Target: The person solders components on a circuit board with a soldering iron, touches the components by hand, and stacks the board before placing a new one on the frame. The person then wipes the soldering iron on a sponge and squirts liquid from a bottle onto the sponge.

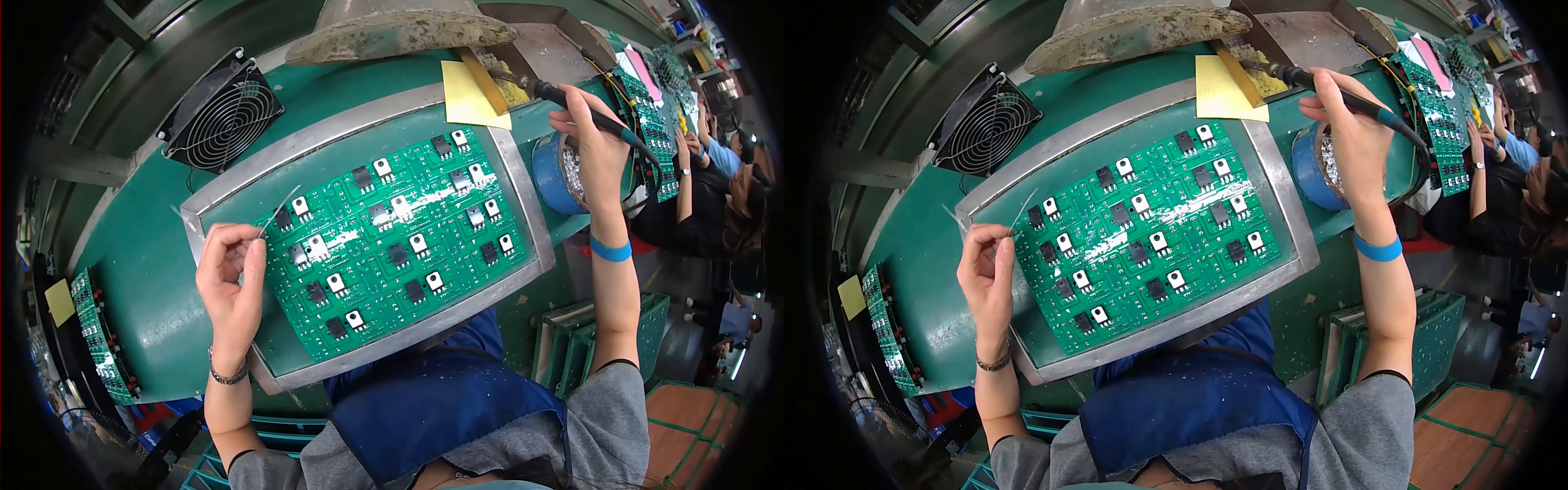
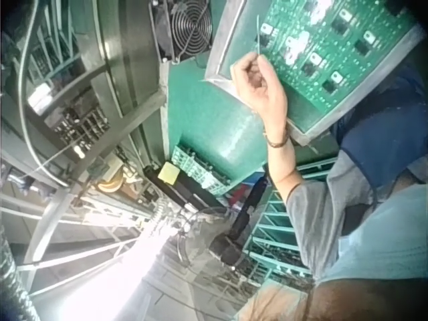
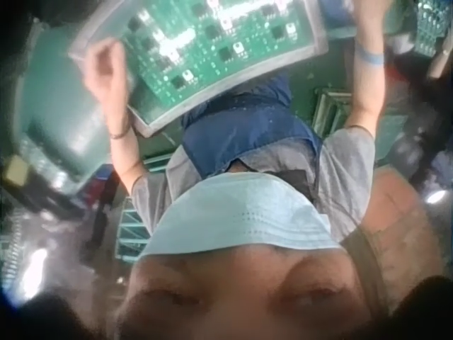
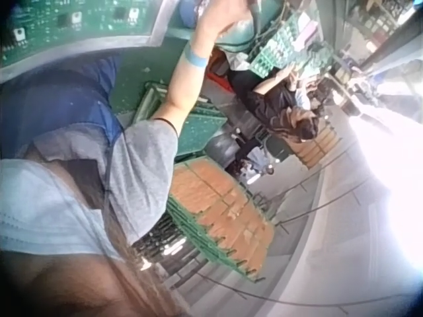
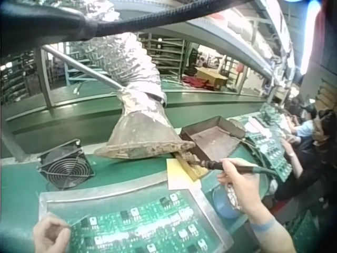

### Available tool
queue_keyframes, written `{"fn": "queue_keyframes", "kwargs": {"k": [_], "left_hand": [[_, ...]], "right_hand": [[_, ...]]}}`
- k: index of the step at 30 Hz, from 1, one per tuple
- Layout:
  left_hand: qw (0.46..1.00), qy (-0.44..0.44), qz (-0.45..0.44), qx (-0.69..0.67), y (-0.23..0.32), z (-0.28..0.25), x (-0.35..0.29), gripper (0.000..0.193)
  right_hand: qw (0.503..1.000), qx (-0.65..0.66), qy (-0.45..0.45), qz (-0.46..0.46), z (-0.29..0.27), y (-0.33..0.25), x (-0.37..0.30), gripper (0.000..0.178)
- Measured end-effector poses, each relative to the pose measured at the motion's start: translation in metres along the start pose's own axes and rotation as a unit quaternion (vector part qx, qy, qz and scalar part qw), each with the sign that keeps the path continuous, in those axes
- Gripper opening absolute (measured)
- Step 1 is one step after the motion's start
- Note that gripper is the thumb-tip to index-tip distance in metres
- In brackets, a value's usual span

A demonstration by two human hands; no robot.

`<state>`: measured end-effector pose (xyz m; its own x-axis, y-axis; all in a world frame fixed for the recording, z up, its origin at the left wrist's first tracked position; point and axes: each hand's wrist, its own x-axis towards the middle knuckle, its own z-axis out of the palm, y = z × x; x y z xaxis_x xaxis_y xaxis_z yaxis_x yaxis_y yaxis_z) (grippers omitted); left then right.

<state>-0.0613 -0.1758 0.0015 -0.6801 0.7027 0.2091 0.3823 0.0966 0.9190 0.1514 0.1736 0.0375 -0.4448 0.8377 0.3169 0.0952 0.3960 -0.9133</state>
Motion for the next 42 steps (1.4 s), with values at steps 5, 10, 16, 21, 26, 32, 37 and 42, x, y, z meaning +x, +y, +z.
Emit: {"fn": "queue_keyframes", "kwargs": {"k": [5, 10, 16, 21, 26, 32, 37, 42], "left_hand": [[0.998, 0.053, -0.006, 0.02, -0.01, -0.001, 0.0, 0.007], [0.996, 0.067, -0.022, 0.048, -0.018, 0.001, 0.002, 0.007], [0.987, 0.098, -0.011, 0.127, -0.023, 0.001, 0.002, 0.009], [0.992, 0.077, -0.049, 0.082, -0.023, 0.004, 0.001, 0.009], [0.993, 0.079, 0.006, 0.088, -0.027, 0.009, 0.003, 0.007], [0.995, 0.076, -0.009, 0.065, -0.025, 0.009, 0.0, 0.007], [0.996, 0.076, -0.013, 0.051, -0.026, 0.007, -0.001, 0.006], [0.996, 0.066, -0.009, 0.057, -0.028, 0.005, -0.001, 0.006]], "right_hand": [[0.998, 0.044, -0.001, 0.036, -0.028, -0.004, -0.003, 0.022], [0.91, -0.292, -0.185, -0.23, -0.006, -0.025, 0.0, 0.022], [0.944, -0.233, -0.127, -0.195, -0.038, -0.039, -0.011, 0.022], [0.995, -0.006, 0.062, -0.073, -0.075, -0.015, -0.006, 0.022], [0.833, 0.518, 0.075, 0.181, -0.087, 0.036, 0.073, 0.043], [0.842, 0.454, 0.239, 0.167, -0.07, 0.064, 0.096, 0.047], [0.726, 0.592, 0.15, 0.316, -0.076, 0.051, 0.09, 0.046], [0.972, 0.033, -0.179, 0.146, -0.016, -0.017, 0.052, 0.03]]}}
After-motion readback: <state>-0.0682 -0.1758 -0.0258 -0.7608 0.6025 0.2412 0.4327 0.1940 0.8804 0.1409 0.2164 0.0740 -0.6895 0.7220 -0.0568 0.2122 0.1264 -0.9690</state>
